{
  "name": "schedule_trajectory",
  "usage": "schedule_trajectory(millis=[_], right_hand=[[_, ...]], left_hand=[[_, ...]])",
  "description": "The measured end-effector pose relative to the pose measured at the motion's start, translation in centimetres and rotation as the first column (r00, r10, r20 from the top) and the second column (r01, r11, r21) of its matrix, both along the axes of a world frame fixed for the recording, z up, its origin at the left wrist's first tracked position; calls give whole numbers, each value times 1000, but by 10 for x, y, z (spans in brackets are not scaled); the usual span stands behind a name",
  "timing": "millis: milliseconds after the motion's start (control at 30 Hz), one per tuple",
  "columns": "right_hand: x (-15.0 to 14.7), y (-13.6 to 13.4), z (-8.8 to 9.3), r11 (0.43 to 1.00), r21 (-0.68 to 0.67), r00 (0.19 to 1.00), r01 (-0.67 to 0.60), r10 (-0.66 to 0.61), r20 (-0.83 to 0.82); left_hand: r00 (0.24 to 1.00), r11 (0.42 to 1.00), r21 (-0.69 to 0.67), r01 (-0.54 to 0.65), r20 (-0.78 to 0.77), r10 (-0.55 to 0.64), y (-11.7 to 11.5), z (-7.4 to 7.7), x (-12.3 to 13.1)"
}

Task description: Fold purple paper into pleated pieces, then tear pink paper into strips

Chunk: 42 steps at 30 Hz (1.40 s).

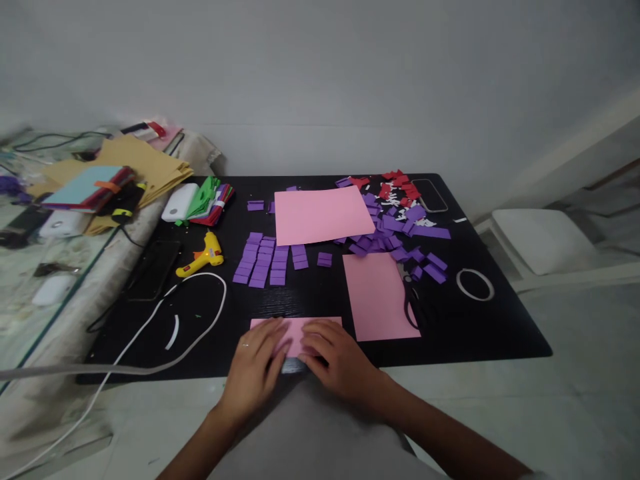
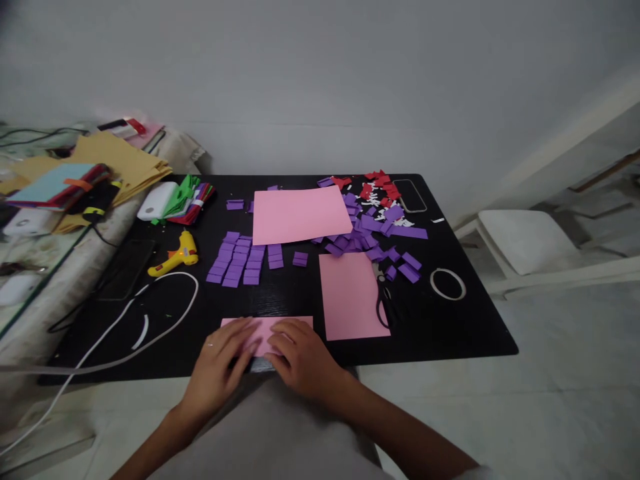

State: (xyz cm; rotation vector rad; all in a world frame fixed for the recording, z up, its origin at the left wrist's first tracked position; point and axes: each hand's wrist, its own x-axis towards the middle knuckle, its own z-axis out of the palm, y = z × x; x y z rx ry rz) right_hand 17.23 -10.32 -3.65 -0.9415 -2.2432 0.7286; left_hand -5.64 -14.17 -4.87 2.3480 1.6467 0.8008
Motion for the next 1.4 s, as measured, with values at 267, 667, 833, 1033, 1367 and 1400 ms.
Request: schedule_trajectory(millis=[267, 667, 833, 1033, 1367, 1400], right_hand=[[-1, -12, -10, 999, 40, 986, 29, -35, 161], [11, -12, -9, 991, -44, 972, 130, -119, 203], [22, -12, -7, 989, -41, 962, 144, -130, 239], [25, -12, -9, 989, -65, 968, 130, -113, 226], [36, -12, -5, 992, -121, 951, 33, 6, 310], [37, -14, -4, 993, -118, 946, 19, 20, 323]], left_hand=[[990, 999, -30, 14, -140, -19, -5, -13, 10], [988, 999, -43, 16, -154, -22, -3, -10, 2], [991, 996, -76, -39, -134, 29, -5, -8, -17], [988, 985, -118, -123, -103, 112, -8, -5, -44], [887, 889, -189, -417, 128, 444, 6, 6, -67], [875, 882, -217, -418, 166, 455, 7, 7, -66]])
